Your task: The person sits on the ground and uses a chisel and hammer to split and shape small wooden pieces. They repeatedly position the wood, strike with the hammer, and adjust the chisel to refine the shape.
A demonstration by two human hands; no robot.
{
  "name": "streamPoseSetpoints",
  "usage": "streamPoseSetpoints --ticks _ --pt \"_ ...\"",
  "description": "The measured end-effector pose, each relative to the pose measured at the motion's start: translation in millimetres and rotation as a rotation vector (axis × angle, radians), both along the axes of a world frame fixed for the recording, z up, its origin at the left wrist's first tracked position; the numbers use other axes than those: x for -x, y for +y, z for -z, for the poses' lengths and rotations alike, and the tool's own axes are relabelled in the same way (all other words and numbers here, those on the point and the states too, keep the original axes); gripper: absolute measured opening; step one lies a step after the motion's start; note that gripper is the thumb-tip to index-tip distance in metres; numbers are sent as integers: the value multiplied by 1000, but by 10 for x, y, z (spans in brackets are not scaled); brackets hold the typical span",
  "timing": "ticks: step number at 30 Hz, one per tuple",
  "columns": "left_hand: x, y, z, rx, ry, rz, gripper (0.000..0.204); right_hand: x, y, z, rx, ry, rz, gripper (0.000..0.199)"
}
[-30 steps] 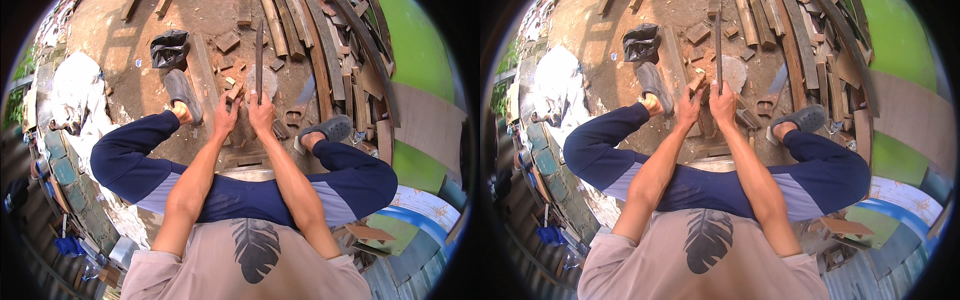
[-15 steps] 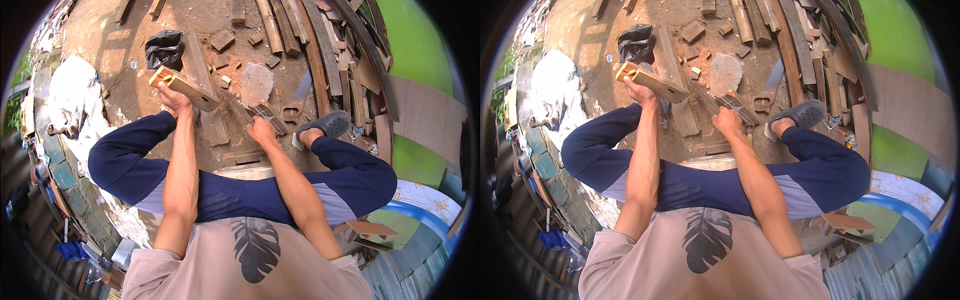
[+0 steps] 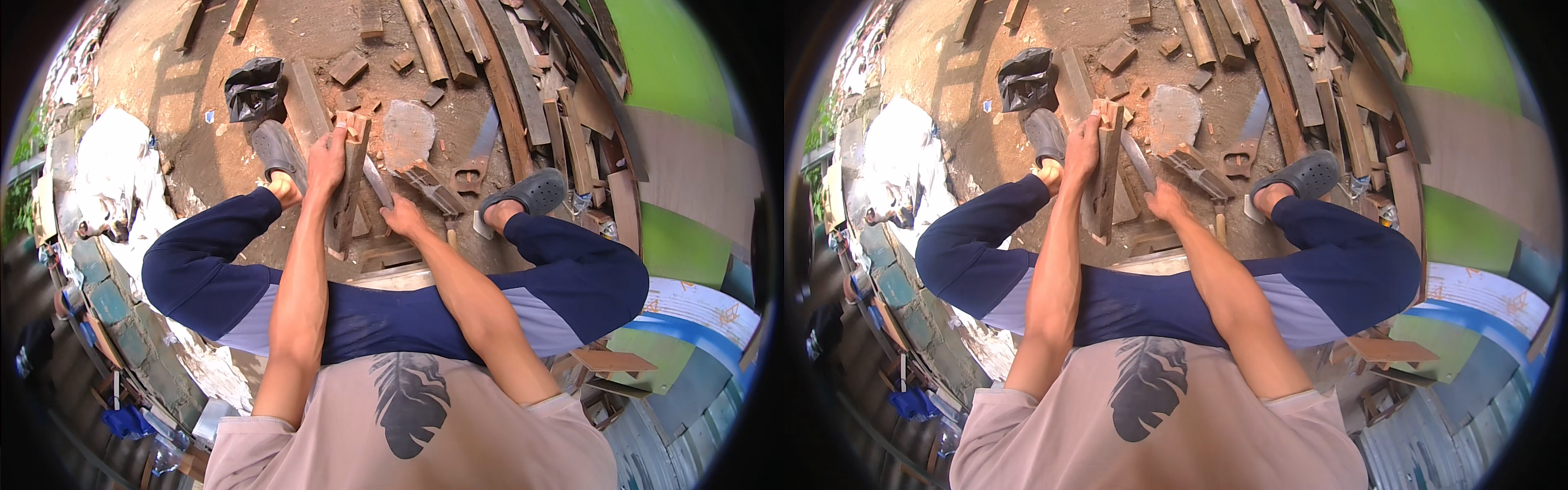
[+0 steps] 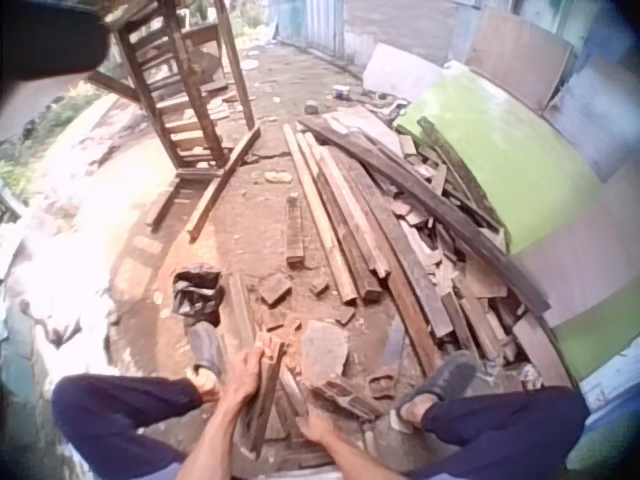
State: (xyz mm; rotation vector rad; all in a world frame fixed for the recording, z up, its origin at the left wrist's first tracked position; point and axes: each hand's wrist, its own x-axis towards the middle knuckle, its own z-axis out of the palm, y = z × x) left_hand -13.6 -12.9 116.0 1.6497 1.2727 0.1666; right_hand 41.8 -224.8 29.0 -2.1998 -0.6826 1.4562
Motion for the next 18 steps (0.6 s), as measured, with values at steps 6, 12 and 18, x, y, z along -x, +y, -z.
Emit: streamPoseSetpoints --ticks 6,12,18 --pt "-72 -191 -115 -8 -114 128 63 47 -115 334 69 5 45 66" --pt "-122 -284 -182 -168 -419 184 54 -52 -103 269 206 66 -6 64" --pt "-188 -291 -453 252 -506 168 58 -107 -166 274 273 58 -8 63"
